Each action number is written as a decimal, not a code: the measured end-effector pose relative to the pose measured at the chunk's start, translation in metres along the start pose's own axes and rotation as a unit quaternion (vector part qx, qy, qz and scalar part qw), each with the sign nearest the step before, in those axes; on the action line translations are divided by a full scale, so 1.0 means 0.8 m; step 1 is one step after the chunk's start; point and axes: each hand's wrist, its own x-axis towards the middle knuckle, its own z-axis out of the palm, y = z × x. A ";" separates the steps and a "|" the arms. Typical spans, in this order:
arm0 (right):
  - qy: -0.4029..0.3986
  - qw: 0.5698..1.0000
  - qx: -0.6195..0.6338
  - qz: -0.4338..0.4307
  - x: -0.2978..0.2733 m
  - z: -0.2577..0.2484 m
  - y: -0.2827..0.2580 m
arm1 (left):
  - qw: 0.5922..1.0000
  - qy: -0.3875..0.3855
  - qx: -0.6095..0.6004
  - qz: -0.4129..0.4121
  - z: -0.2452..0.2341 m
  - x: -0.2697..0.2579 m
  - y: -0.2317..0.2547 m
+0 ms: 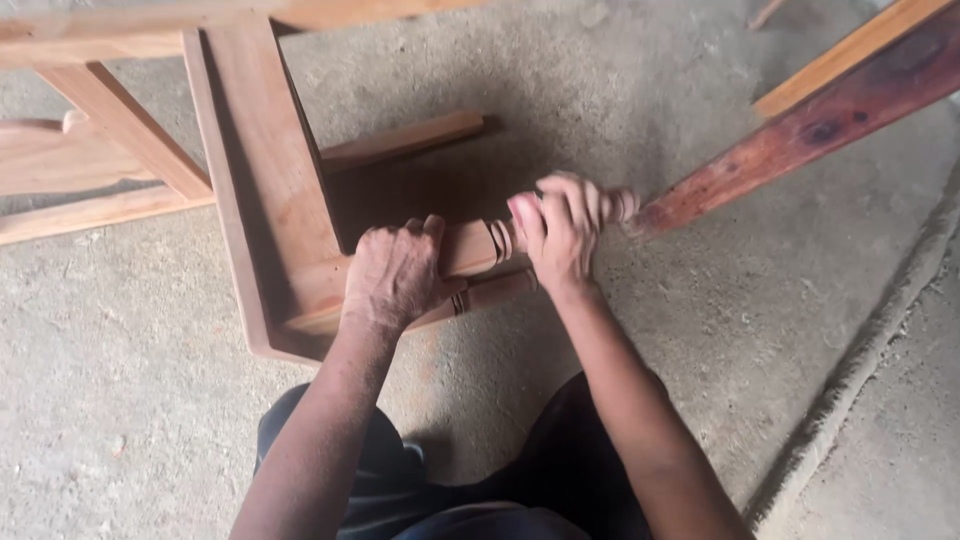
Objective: Sanding the legs of a wooden chair using sandpaper to smooth the surface.
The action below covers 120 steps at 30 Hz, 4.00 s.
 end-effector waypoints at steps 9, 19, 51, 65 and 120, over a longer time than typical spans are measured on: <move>-0.007 0.998 0.055 0.038 -0.036 0.019 0.007 | 1.000 -0.015 0.009 -0.020 -0.009 0.001 0.003; -0.183 0.970 0.030 0.155 0.008 0.036 0.019 | 0.999 -0.027 -0.005 -0.031 -0.018 0.000 0.003; -0.243 0.950 -0.047 0.193 0.001 0.017 0.017 | 0.999 0.029 -0.021 -0.024 -0.001 -0.009 0.000; -0.243 0.956 -0.032 0.162 0.001 0.019 -0.012 | 0.999 -0.004 -0.015 -0.031 0.000 -0.007 0.000; -0.239 0.944 0.043 0.224 0.005 0.003 -0.067 | 0.998 0.031 -0.038 -0.032 -0.003 -0.015 -0.002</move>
